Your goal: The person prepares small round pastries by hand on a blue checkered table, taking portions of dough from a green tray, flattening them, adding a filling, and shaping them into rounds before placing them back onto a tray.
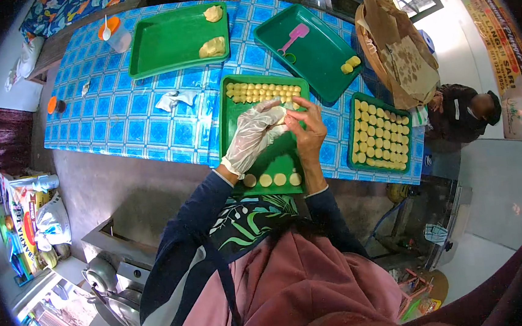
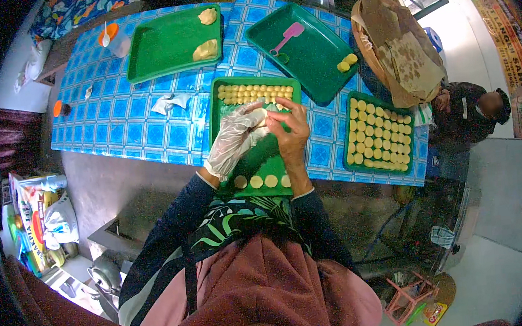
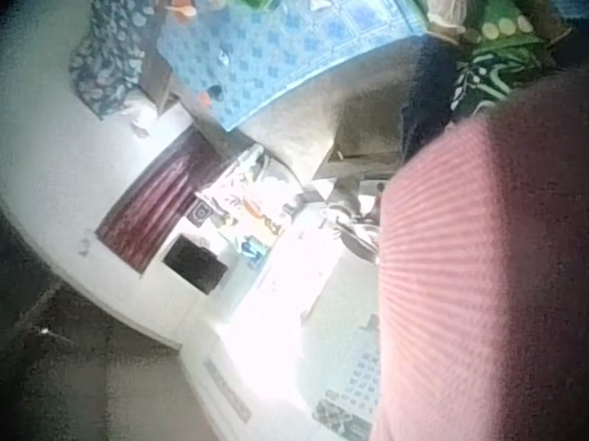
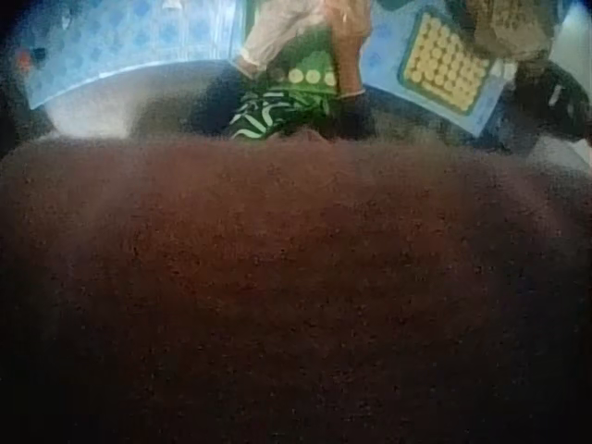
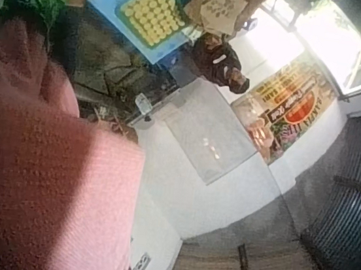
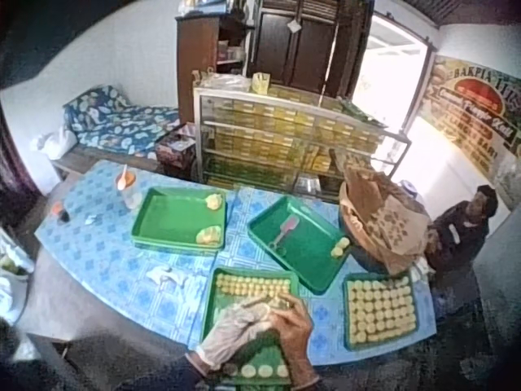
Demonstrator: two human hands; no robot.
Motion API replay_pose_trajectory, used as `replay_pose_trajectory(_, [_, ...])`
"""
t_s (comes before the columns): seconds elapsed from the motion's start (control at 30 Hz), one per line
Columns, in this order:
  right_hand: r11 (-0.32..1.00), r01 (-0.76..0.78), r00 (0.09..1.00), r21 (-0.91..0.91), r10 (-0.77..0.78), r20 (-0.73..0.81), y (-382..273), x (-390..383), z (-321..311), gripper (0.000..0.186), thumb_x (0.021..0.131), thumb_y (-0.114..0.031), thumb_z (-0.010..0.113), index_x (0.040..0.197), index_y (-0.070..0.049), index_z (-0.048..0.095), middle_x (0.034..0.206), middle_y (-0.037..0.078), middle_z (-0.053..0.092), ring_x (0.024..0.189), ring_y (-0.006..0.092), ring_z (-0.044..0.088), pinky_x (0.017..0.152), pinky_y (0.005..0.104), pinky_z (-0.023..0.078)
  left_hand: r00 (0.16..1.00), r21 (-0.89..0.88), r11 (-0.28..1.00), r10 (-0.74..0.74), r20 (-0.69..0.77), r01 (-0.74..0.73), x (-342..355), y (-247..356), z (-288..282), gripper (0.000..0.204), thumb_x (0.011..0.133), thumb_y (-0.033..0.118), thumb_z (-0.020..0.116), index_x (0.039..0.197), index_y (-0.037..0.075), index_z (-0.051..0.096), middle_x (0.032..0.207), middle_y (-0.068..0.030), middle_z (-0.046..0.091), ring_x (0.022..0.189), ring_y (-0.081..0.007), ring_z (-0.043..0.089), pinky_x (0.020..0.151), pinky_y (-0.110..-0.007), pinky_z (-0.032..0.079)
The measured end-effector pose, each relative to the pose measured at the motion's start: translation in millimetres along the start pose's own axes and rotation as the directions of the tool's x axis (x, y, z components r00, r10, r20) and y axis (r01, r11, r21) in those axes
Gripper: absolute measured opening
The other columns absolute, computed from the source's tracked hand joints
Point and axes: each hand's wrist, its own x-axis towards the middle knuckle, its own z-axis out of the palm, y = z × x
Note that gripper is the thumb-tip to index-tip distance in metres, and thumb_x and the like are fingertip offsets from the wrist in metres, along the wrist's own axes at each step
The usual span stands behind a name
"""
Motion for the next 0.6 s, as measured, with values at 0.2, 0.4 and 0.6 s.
replay_pose_trajectory(0.2, [0.998,-0.043,0.999,-0.038,0.043,0.004,-5,-6,7,0.026,0.083,-0.012,0.076,0.107,-0.001,0.076,0.123,0.016,0.066,0.113,0.0309,0.056,0.098,0.0428,0.045,1.000,-0.105,0.994,-0.004,-0.017,0.003,2,-2,-2,0.039,0.094,0.002,0.067,0.131,-0.009,0.058,0.118,-0.0108,0.066,0.100,-0.0146,0.067,0.078,-0.025,0.059])
replay_pose_trajectory(0.4, [0.797,0.331,0.929,-0.506,-0.369,0.027,-20,-11,12,0.020,0.093,-0.013,0.068,0.105,0.000,0.076,0.127,0.015,0.065,0.117,0.0310,0.054,0.101,0.0427,0.042,0.999,-0.132,0.991,-0.007,-0.037,0.002,0,-2,3,0.046,0.095,0.007,0.070,0.135,-0.009,0.054,0.119,-0.0118,0.066,0.097,-0.0152,0.068,0.081,-0.023,0.058])
replay_pose_trajectory(0.6, [0.648,-0.280,0.901,0.708,0.432,-0.039,1,-26,18,0.034,0.104,-0.027,0.053,0.117,-0.003,0.073,0.133,0.021,0.061,0.124,0.0328,0.051,0.107,0.0446,0.040,0.999,-0.077,0.997,0.032,0.026,-0.030,0,2,11,0.040,0.090,-0.001,0.073,0.127,-0.011,0.060,0.119,-0.0112,0.065,0.090,-0.0129,0.068,0.076,-0.022,0.059])
